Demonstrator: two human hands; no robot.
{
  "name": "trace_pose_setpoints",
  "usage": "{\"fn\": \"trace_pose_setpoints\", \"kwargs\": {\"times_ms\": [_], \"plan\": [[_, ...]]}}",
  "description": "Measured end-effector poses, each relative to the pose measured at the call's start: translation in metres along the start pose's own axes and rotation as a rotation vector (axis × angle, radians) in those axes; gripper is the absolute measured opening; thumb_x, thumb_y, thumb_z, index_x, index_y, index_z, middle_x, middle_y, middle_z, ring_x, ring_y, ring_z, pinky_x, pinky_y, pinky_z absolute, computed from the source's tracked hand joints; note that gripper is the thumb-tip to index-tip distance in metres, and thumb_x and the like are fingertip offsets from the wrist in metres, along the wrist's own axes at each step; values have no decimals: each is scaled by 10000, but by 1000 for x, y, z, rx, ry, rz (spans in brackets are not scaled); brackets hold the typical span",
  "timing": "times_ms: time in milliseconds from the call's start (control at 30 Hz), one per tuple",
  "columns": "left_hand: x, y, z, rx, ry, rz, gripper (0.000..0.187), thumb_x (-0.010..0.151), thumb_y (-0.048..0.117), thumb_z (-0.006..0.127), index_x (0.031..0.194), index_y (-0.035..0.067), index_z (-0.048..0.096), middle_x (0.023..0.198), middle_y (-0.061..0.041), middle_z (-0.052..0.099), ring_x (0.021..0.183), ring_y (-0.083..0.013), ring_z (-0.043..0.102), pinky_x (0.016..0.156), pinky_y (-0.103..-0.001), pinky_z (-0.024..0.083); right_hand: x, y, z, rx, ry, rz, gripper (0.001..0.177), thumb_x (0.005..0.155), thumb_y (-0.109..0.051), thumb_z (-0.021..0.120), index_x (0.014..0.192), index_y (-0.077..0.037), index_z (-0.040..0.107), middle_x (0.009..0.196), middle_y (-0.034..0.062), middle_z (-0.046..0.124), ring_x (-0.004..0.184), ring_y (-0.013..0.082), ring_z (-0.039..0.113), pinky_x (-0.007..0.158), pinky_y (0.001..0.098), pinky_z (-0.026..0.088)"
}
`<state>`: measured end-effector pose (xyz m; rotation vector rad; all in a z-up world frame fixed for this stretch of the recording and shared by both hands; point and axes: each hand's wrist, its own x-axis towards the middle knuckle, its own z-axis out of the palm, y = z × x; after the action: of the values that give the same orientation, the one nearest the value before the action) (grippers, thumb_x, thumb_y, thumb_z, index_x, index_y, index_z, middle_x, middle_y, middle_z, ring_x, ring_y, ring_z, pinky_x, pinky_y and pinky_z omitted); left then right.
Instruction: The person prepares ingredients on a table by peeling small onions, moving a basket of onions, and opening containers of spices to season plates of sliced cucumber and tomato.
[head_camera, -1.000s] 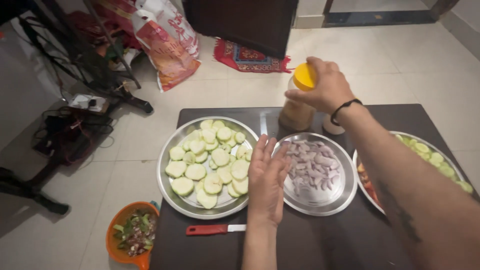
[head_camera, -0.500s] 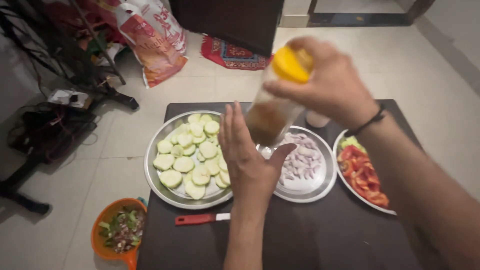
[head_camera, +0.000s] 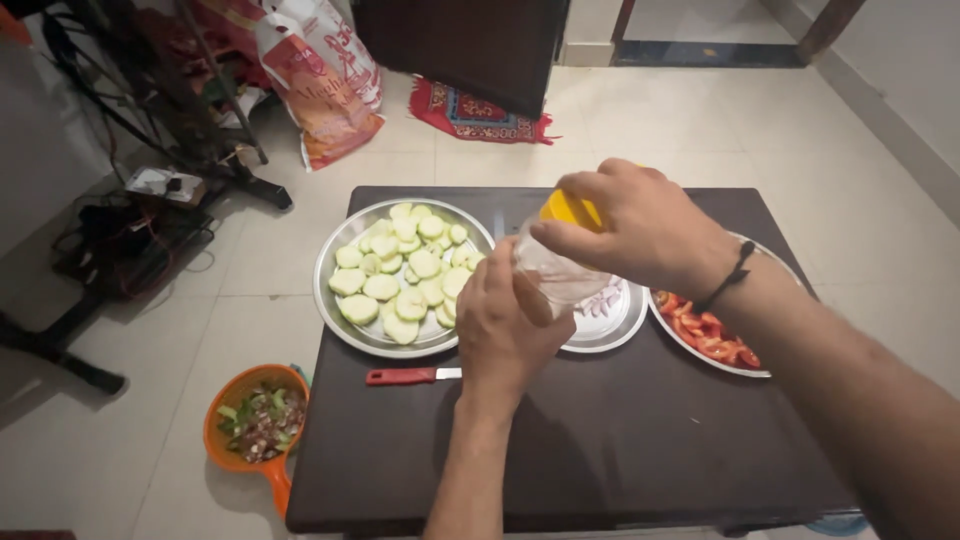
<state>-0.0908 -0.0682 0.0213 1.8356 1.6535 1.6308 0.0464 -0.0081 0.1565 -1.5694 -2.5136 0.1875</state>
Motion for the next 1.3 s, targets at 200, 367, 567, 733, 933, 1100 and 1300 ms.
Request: {"fn": "trace_pose_setpoints", "kwargs": {"times_ms": [200, 367, 567, 733, 933, 1100, 1300], "plan": [[-10, -2, -13, -138, -183, -145, 935, 604, 262, 930, 1410, 61, 502, 1218, -148, 683, 1117, -339, 680, 914, -441, 559, -12, 28, -2, 326, -54, -590, 743, 925, -494, 669, 1493, -38, 525, 1302, 222, 643, 1149, 359, 647, 950, 475, 508], [-20, 0, -11, -103, -194, -169, 909, 616, 246, 931, 1405, 89, 509, 1199, -125, 683, 1147, -329, 633, 954, -444, 536, -16, 9, -8, 8, -267, -62, 682, 917, -539, 710, 1422, -99, 583, 1295, 225, 674, 1164, 367, 671, 995, 433, 535], [-17, 0, -8, -84, -227, -135, 935, 600, 209, 921, 1420, 95, 485, 1252, -116, 632, 1199, -342, 524, 984, -460, 500, -33, 25, -9, 277, -96, -563, 870, 719, -381, 804, 1476, -52, 529, 1394, 289, 574, 1131, 390, 672, 917, 441, 548], [-15, -3, 8, -99, -193, -52, 926, 611, 176, 926, 1415, 70, 480, 1294, -152, 591, 1206, -385, 513, 1024, -501, 456, -23, 23, -7, 28, -337, 76, 778, 841, -439, 803, 1521, -217, 500, 1326, 146, 714, 1179, 315, 712, 1019, 394, 568], [-14, -16, 22, -91, -164, -15, 923, 603, 135, 887, 1412, 25, 458, 1337, -171, 580, 1222, -402, 518, 1020, -494, 454, -24, 42, -1, 191, -50, -585, 952, 664, -289, 845, 1511, -78, 463, 1456, 234, 560, 1185, 406, 636, 982, 512, 478], [-15, -18, 29, -82, -174, -12, 906, 653, 118, 864, 1458, 56, 452, 1341, -144, 609, 1219, -383, 538, 1050, -487, 461, -16, 39, 9, -45, -423, 226, 680, 947, -515, 713, 1528, -233, 500, 1357, 164, 677, 1237, 334, 688, 1094, 402, 536], [-16, -14, 29, -131, -190, -50, 941, 660, 167, 910, 1464, 61, 432, 1359, -191, 586, 1251, -398, 538, 1036, -490, 467, -20, 42, 3, 126, -292, -241, 1153, 624, -462, 977, 1594, -184, 418, 1635, 194, 299, 1280, 372, 551, 955, 434, 552]]}}
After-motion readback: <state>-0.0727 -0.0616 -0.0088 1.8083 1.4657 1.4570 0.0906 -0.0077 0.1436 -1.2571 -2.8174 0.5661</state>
